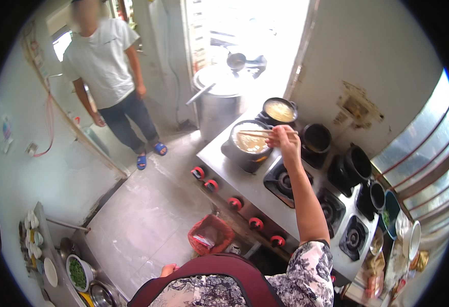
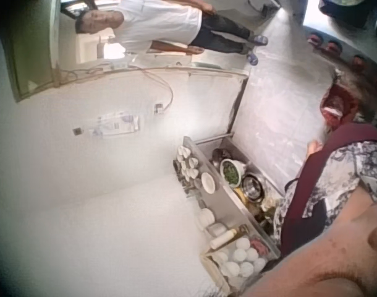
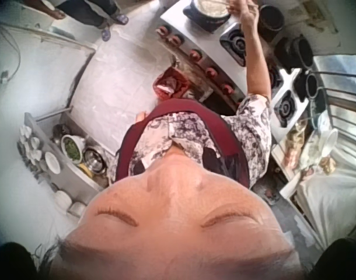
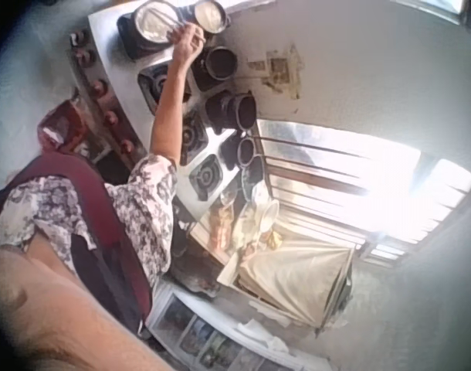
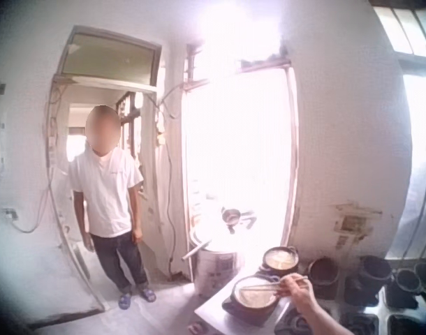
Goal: The person adds a yellow paste to a pot on the stove, then uses chopsticks to transfer white noodles from a bowl into two boiling pots. They stir the noodles in the pots and ladle broth into a small pot.
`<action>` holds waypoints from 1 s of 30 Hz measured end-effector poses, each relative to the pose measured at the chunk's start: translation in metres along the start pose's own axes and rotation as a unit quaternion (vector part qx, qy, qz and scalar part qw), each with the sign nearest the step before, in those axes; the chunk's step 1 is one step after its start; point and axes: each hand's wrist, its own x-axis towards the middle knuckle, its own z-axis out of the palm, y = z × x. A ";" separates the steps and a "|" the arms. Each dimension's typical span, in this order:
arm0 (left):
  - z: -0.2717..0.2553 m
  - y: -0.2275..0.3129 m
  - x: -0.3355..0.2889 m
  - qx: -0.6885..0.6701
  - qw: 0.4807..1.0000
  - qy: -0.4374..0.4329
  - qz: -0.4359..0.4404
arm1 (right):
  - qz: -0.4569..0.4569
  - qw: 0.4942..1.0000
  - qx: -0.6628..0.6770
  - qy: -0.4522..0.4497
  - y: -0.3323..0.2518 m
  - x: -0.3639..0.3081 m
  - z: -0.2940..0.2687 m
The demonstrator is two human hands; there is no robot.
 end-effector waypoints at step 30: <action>-0.037 0.018 -0.008 0.440 0.860 -0.101 0.239 | -0.063 0.988 -0.136 0.048 -0.068 -0.010 -0.027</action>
